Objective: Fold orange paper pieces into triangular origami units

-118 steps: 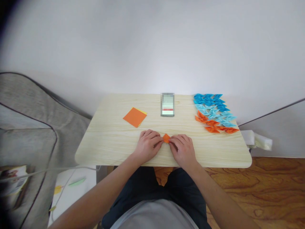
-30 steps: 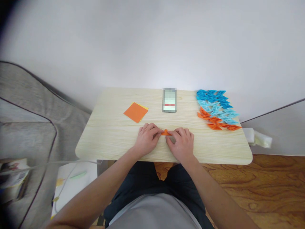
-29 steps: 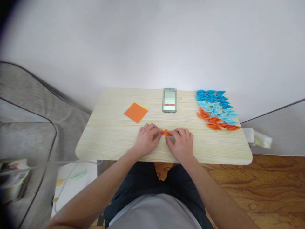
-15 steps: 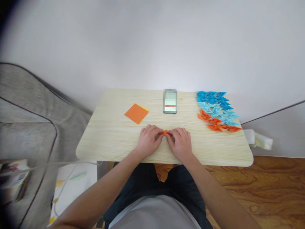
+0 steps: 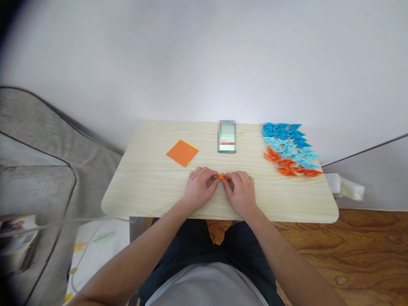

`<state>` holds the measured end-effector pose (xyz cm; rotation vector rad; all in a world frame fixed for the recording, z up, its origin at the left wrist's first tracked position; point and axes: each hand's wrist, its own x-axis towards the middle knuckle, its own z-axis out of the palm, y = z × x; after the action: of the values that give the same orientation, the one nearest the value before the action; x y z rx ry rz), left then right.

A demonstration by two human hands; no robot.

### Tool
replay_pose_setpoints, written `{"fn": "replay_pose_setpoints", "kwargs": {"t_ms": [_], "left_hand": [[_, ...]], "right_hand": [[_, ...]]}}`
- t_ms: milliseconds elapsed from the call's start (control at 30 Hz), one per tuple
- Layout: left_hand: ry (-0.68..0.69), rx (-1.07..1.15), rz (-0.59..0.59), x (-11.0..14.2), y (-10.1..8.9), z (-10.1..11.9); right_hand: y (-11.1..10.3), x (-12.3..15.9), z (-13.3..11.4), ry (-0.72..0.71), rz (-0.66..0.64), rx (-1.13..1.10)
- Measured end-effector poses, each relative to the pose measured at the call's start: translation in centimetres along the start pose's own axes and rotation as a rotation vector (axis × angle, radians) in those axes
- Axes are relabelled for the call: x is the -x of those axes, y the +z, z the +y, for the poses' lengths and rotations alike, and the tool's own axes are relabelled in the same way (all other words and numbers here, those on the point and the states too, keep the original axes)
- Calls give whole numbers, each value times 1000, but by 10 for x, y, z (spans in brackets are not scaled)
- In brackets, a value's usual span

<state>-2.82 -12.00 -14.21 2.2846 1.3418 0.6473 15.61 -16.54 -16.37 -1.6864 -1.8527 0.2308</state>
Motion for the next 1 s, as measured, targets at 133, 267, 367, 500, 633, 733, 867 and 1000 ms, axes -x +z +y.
{"fn": "replay_pose_setpoints", "kwargs": {"t_ms": [133, 267, 367, 500, 633, 733, 867, 1000], "left_hand": [[-13, 18, 21, -1, 0, 0], [-17, 44, 24, -5, 2, 2], [-14, 73, 28, -11, 4, 3], [-7, 116, 41, -15, 6, 4], [1, 156, 37, -15, 8, 4], [0, 182, 31, -13, 10, 4], [-27, 220, 55, -12, 12, 3], [-51, 269, 78, -12, 15, 2]], "right_hand": [[0, 1, 1, 7, 6, -29], [-1, 0, 2, 7, 10, -69], [-3, -1, 2, 11, 23, -109], [-7, -3, 1, 20, 50, -175], [-8, -3, 1, 30, 91, -238], [-7, -1, 1, 36, 128, -266], [-5, 2, -1, 18, 187, -267], [-3, 3, -1, -36, 224, -228]]}}
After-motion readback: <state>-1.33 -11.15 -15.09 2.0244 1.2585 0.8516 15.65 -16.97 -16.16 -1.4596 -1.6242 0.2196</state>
